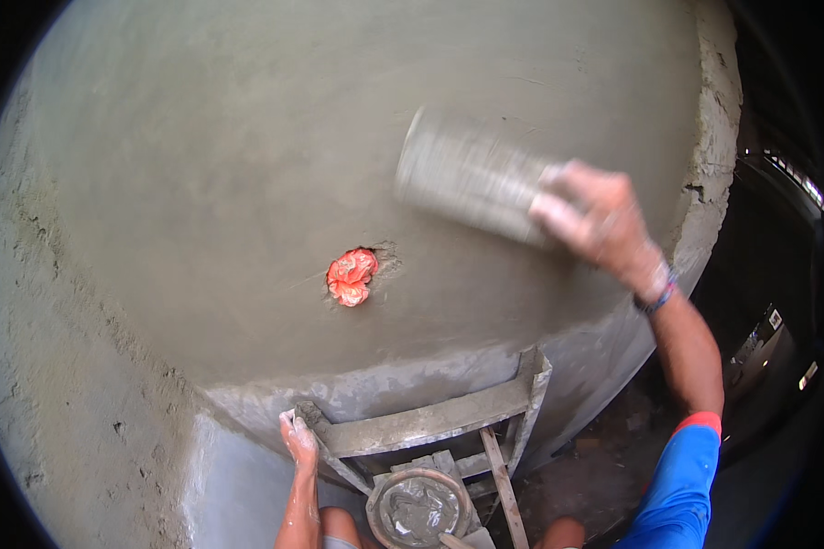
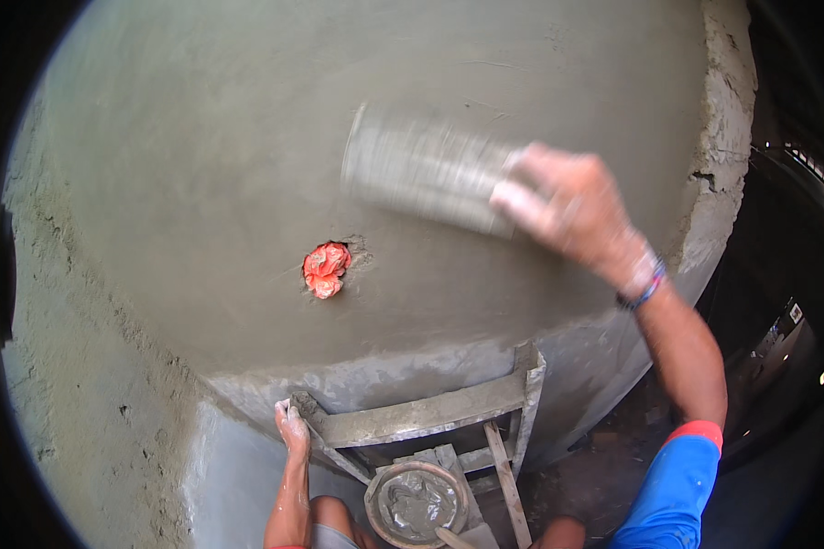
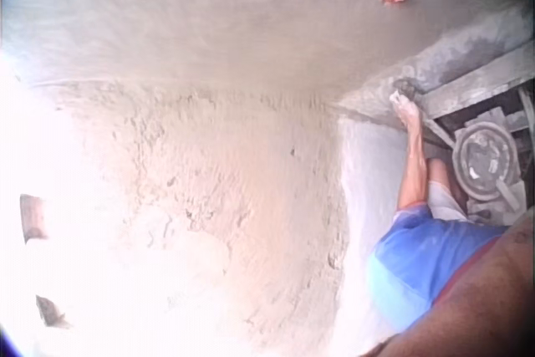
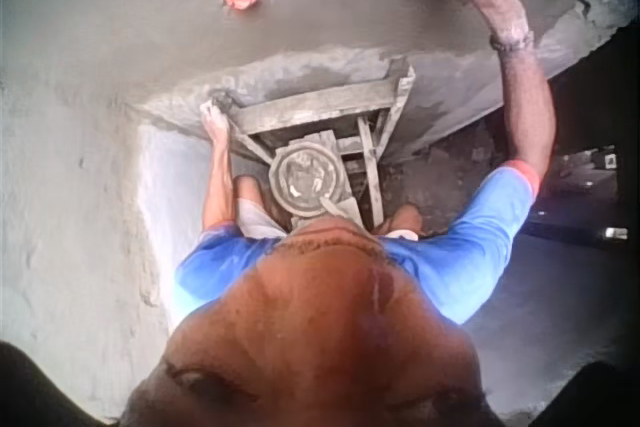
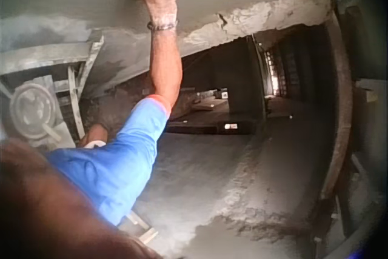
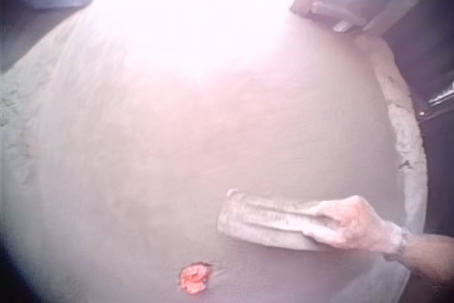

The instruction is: The person applies plaster to a curved wall using a trowel and hawk. They pick up plaster from a container with the trowel, transfer it to the hawk, and then smooth it onto the wall surface with repeated sweeping motions.

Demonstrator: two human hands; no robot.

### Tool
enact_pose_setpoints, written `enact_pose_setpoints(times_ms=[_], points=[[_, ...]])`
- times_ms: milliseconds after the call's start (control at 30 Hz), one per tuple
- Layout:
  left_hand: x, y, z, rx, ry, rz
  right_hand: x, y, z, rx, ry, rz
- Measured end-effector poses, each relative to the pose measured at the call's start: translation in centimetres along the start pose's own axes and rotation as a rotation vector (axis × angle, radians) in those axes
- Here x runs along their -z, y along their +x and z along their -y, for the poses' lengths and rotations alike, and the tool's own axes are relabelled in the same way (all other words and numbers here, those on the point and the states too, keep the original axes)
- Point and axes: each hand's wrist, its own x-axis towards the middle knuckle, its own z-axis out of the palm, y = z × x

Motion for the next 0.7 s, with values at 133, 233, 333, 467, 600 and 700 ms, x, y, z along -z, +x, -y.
enact_pose_setpoints(times_ms=[133, 233, 333, 467, 600, 700], points=[[-1.0, 0.2, 1.8, -0.050, -0.108, -0.028, 8.8, 6.6, -9.8, -0.426, -0.012, -0.346], [-2.5, -0.3, 1.2, 0.030, -0.174, -0.044, 9.4, 8.1, -11.7, -0.542, -0.029, -0.247], [-2.1, 0.0, 1.8, -0.023, -0.231, -0.079, 3.7, 6.6, -7.4, -0.262, 0.060, -0.163], [-0.7, 0.7, 1.3, 0.034, -0.268, -0.080, -5.7, -0.4, 3.2, 0.005, -0.104, 0.143], [-1.5, 0.1, 0.8, 0.065, -0.343, -0.010, -10.4, -11.8, 4.5, 0.005, -0.139, 0.442], [-1.4, 0.6, 1.2, 0.064, -0.371, -0.022, -9.1, -12.6, 4.9, 0.065, -0.050, 0.425]])
